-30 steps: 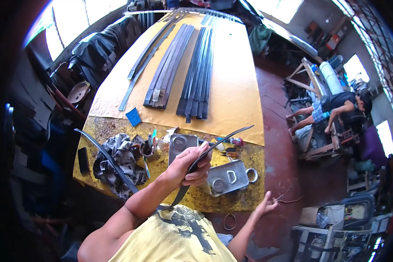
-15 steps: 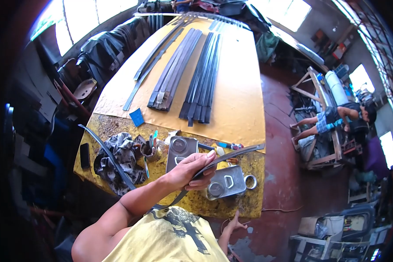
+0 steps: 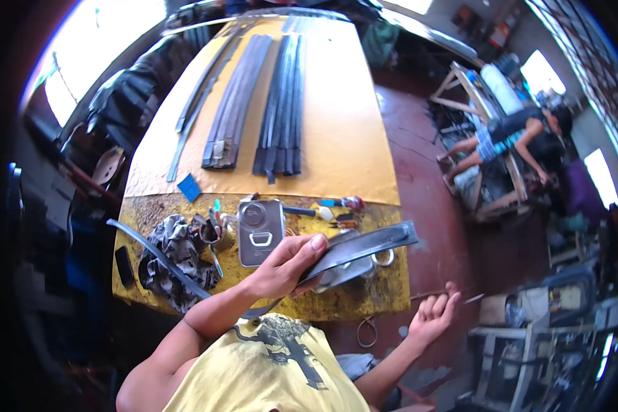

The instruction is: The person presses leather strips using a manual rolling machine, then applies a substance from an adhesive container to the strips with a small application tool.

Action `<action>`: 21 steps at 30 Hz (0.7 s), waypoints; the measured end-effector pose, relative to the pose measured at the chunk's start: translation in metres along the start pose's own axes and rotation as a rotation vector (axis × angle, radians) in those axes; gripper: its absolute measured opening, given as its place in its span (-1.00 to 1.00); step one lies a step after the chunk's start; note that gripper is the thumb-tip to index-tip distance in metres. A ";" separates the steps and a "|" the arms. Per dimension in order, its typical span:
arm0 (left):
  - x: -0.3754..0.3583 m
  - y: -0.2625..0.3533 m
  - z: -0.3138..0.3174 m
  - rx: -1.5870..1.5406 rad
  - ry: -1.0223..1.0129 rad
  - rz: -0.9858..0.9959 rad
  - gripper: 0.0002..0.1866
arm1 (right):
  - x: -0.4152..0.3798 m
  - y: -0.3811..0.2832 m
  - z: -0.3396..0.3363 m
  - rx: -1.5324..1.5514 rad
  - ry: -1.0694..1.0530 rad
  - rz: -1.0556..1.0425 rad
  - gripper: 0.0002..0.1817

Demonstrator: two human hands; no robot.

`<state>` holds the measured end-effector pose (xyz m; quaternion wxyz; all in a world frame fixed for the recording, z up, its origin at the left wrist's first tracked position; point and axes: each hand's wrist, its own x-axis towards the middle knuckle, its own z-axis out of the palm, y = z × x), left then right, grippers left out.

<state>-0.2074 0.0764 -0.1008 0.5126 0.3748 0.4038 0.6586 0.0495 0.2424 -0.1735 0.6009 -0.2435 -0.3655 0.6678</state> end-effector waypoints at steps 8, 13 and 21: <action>0.006 -0.025 0.035 0.406 0.010 0.073 -0.56 | -0.010 -0.028 0.105 -0.006 -0.444 -0.047 -0.14; 0.002 -0.040 0.045 0.482 0.041 0.137 -0.60 | -0.023 -0.032 0.121 0.010 -0.377 -0.067 -0.13; -0.012 -0.039 0.049 0.366 -0.042 0.046 -0.69 | -0.047 -0.048 0.119 -0.414 -0.203 -0.303 -0.28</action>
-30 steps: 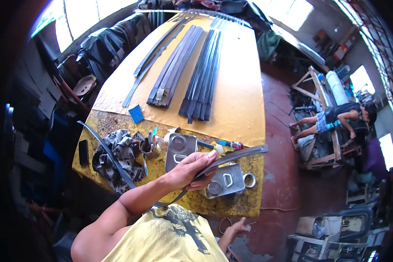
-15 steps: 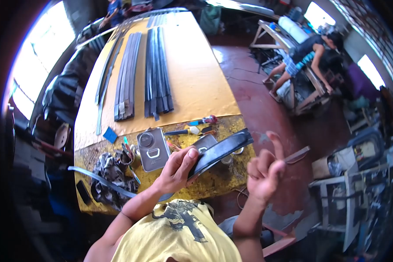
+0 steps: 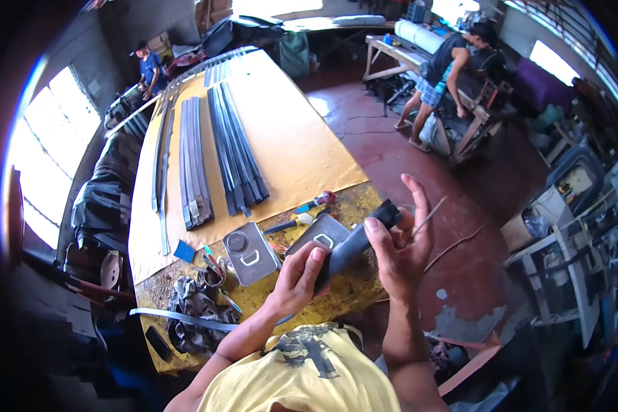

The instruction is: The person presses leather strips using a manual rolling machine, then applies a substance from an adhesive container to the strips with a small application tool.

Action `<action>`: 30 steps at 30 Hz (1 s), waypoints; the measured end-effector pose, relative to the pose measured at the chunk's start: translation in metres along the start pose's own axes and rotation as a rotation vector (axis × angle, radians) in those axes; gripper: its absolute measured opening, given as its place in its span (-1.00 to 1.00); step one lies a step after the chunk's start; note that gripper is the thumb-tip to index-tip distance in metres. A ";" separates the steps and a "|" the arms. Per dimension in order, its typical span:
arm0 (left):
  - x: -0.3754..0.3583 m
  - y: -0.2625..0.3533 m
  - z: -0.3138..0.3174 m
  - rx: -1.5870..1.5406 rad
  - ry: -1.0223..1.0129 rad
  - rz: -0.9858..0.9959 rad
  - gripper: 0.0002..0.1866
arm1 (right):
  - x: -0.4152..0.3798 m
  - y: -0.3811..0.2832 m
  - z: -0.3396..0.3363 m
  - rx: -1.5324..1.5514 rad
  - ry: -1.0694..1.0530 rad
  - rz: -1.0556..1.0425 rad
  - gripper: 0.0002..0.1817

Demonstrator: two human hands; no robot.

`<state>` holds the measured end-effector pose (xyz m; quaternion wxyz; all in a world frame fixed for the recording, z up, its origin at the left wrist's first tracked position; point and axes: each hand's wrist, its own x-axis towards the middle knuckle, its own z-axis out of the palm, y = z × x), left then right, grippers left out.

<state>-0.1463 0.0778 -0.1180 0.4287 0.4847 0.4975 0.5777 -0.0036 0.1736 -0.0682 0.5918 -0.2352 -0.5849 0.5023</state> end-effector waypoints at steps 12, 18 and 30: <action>-0.045 0.028 -0.004 0.203 -0.174 0.488 -0.81 | -0.044 -0.038 -0.045 0.154 -0.044 -0.332 0.02; -0.067 0.038 -0.009 0.175 -0.216 0.637 -0.82 | -0.064 -0.057 -0.039 0.223 -0.182 -0.434 -0.06; -0.095 0.028 -0.030 0.016 -0.246 0.667 -0.77 | -0.094 -0.081 -0.005 0.284 -0.223 -0.423 -0.01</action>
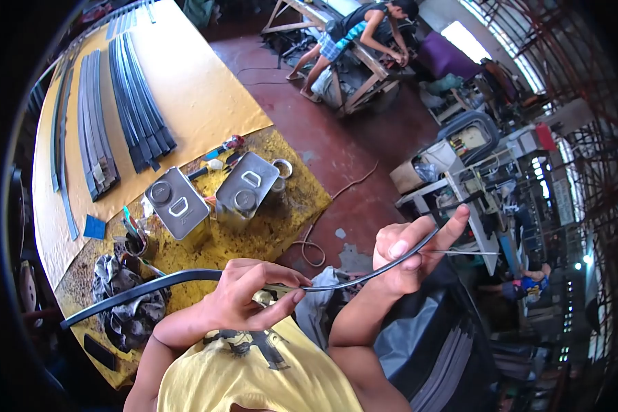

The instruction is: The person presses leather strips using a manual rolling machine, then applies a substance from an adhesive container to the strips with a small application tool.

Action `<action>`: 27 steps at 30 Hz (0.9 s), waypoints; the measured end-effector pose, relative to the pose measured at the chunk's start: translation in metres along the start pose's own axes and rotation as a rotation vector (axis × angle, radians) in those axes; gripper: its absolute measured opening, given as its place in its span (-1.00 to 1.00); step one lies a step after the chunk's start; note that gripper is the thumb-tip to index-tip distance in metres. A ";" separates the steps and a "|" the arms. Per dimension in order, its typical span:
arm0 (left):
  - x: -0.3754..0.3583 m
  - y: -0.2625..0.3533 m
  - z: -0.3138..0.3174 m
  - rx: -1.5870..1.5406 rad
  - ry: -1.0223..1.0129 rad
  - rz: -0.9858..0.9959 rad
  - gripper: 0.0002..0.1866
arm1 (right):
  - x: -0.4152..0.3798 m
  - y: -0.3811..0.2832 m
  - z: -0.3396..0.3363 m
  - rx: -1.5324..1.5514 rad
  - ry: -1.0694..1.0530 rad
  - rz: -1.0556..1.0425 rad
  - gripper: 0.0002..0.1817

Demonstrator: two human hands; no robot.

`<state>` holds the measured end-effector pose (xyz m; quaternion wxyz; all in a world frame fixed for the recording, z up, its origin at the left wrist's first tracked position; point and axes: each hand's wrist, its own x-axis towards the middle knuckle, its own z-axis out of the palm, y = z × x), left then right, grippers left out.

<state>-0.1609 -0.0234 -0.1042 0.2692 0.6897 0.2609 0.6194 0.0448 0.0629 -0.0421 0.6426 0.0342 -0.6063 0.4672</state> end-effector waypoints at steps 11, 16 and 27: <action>-0.016 -0.005 -0.022 0.110 -0.272 -0.142 -0.73 | -0.002 -0.010 0.006 -0.015 -0.027 -0.099 -0.05; -0.025 -0.010 -0.019 0.192 -0.172 -0.074 -0.73 | -0.005 -0.011 0.002 -0.060 -0.044 -0.115 -0.05; -0.017 -0.008 -0.016 0.253 -0.182 -0.062 -0.70 | -0.006 -0.015 -0.001 -0.158 0.059 -0.180 -0.06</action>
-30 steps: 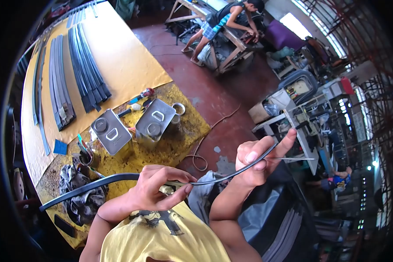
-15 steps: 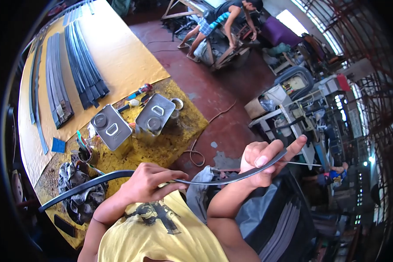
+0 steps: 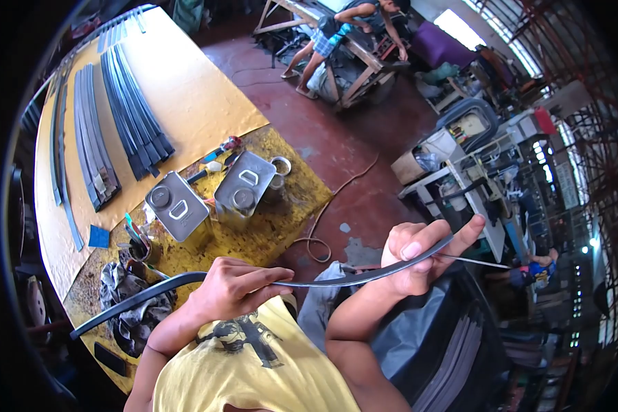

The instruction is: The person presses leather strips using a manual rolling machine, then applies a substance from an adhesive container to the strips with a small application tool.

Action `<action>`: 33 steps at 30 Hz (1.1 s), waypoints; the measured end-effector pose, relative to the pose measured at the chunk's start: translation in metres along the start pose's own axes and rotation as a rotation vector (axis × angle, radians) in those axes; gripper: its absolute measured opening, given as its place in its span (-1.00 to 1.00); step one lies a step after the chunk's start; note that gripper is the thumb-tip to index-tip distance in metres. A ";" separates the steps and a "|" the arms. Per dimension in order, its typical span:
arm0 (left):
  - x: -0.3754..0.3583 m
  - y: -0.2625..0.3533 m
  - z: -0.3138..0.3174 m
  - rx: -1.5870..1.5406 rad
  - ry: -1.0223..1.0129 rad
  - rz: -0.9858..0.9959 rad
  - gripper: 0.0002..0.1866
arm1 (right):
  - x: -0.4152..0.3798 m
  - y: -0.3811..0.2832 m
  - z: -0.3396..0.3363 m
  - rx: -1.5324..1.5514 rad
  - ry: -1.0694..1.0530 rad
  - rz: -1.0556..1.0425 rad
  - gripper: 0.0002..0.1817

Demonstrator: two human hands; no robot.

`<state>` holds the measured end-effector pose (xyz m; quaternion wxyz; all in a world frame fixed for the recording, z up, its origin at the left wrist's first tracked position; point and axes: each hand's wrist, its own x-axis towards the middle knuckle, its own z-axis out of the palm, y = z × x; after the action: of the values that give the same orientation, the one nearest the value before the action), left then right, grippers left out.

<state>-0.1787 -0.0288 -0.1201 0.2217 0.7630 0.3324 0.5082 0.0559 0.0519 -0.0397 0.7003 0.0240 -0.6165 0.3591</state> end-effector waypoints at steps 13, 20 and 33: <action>-0.014 0.004 -0.003 -0.043 -0.043 -0.130 -0.65 | 0.013 -0.028 0.012 -0.507 0.409 0.092 -0.26; -0.061 -0.002 -0.024 0.139 -0.046 -0.369 -0.59 | 0.026 -0.025 -0.027 -0.747 0.633 0.181 -0.54; -0.196 0.012 -0.079 0.786 0.514 -0.848 -0.46 | 0.029 0.032 -0.235 -0.882 0.689 0.214 -0.64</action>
<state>-0.3001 -0.1802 -0.2046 0.0200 0.4428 0.8104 0.3832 0.2367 0.2014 -0.0838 0.7643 -0.4519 -0.4431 0.1239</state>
